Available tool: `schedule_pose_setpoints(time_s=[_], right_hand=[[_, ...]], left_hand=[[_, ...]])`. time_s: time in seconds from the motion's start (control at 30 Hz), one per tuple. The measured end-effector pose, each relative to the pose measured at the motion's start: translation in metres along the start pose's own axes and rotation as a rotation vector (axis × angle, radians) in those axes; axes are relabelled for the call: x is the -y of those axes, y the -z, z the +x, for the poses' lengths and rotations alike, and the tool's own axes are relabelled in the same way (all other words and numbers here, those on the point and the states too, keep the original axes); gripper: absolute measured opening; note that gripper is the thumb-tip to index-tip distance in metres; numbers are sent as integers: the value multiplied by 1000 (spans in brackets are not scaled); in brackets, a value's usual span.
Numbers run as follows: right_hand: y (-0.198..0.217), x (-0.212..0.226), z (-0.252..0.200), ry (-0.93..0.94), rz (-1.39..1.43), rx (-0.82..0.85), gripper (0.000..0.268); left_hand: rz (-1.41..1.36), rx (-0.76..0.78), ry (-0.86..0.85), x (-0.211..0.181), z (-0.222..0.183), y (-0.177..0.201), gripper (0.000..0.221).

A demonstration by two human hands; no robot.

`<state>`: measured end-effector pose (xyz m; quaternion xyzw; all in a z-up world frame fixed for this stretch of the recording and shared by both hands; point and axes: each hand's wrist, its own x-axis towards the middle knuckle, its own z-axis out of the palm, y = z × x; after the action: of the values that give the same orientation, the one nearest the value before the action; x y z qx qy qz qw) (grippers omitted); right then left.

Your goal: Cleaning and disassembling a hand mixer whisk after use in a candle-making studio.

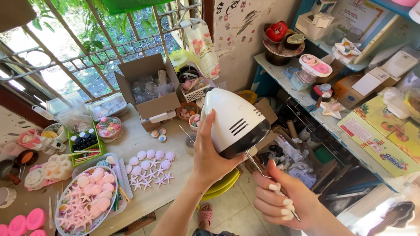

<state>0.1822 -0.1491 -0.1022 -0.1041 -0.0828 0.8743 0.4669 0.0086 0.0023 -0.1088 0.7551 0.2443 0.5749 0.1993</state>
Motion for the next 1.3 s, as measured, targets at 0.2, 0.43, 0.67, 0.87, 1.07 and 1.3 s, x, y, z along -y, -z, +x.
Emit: schedule_pose_setpoints(time_s=[0.2,0.43,0.67,0.87,1.07,1.3], right_hand=[[5,12,-11,-237,-142,-104,28],[5,-15,-16,-58,-122,-177,37],[-2,-29,-20,-23,-181,-407,33],[60,-68,-29,-67,-71,-264,41],[17,-58,-13,-26,-392,-545,43],[8,-65,13,-29,311,-350,34]], left_hand=[[-155,16,-198,20,-19,-7,120],[-123,77,-277,16,-19,-2,122],[-95,190,-137,6,-31,0,122],[-328,44,-170,41,-98,-30,123],[-135,-36,-162,21,-77,-11,131],[-315,-14,39,24,-88,-18,124]])
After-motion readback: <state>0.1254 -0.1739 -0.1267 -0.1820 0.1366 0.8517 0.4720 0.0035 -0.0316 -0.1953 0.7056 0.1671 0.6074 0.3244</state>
